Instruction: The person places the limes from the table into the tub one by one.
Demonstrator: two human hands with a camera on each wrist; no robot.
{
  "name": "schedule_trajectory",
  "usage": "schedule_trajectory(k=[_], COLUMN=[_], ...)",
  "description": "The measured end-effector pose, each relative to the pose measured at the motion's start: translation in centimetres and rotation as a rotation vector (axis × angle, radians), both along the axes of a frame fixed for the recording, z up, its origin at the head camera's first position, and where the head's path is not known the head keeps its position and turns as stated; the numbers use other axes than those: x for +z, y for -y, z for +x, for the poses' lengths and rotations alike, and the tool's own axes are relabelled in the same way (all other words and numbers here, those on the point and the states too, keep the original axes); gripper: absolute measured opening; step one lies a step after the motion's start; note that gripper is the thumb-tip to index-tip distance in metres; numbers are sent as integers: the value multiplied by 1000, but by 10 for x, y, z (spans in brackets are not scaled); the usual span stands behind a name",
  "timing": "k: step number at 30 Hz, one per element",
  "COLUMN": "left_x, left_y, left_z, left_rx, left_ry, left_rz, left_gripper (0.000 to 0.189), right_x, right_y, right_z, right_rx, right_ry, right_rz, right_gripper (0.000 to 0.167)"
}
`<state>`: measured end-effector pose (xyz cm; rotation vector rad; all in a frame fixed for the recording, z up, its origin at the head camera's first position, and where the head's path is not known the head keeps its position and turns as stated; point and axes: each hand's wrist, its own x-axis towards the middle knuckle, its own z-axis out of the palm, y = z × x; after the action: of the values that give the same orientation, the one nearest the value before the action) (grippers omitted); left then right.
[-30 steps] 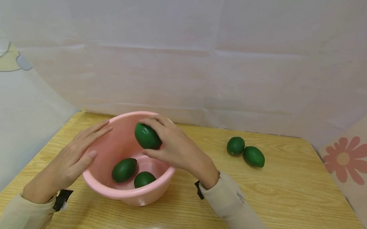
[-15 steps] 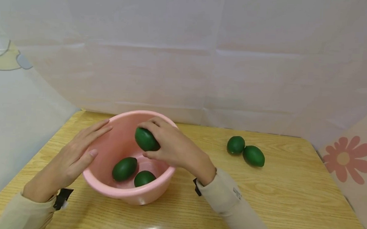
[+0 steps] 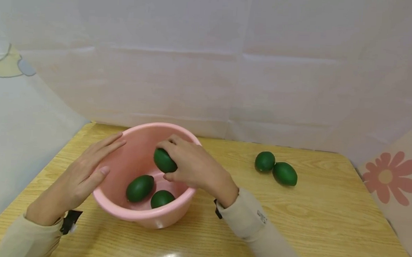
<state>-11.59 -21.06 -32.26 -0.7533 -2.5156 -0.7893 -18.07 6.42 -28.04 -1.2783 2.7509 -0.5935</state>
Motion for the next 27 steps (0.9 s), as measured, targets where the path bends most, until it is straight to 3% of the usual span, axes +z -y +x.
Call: schedule_trajectory(k=[11, 27], left_x=[-1, -1], left_y=[1, 2], left_z=[-1, 0], left_rx=[5, 12], left_ry=[14, 30], left_rz=[-12, -23], left_gripper=[59, 60], right_x=[0, 1], right_y=[2, 2], right_z=[0, 0], right_rx=[-1, -3], right_ry=[18, 45], right_rz=[116, 95], right_gripper=[60, 61])
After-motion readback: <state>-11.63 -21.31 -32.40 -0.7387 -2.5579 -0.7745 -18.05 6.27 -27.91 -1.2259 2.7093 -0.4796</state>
